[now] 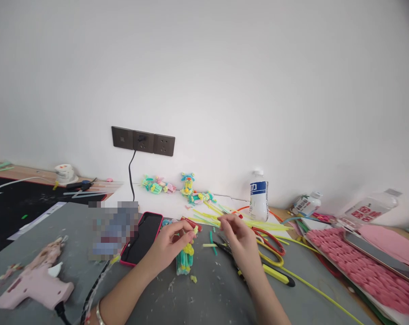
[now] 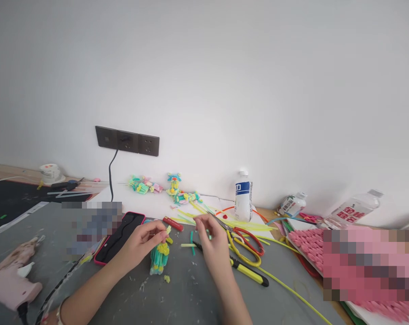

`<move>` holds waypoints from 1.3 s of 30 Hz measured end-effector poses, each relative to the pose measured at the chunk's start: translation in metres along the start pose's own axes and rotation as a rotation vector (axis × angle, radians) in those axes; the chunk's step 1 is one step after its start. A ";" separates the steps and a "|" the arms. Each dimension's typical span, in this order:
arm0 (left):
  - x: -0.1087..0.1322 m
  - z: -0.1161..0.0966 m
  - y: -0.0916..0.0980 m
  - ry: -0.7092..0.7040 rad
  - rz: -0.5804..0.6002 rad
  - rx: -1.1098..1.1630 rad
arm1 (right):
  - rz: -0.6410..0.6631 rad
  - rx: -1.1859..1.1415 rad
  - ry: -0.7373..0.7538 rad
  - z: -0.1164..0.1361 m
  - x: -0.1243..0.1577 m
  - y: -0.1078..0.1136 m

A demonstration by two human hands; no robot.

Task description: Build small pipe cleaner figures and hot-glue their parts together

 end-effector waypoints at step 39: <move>0.003 -0.019 -0.004 -0.272 0.022 -0.102 | -0.078 0.058 -0.338 -0.024 0.114 0.073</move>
Point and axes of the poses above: each hand's wrist, its own x-axis away from the middle knuckle, its own y-axis out of the back of the hand, z = x × y, the point moved 9 cm from there along -x, towards the middle knuckle, and after that the axes turned 13 degrees about -z, right-handed, at the moved point
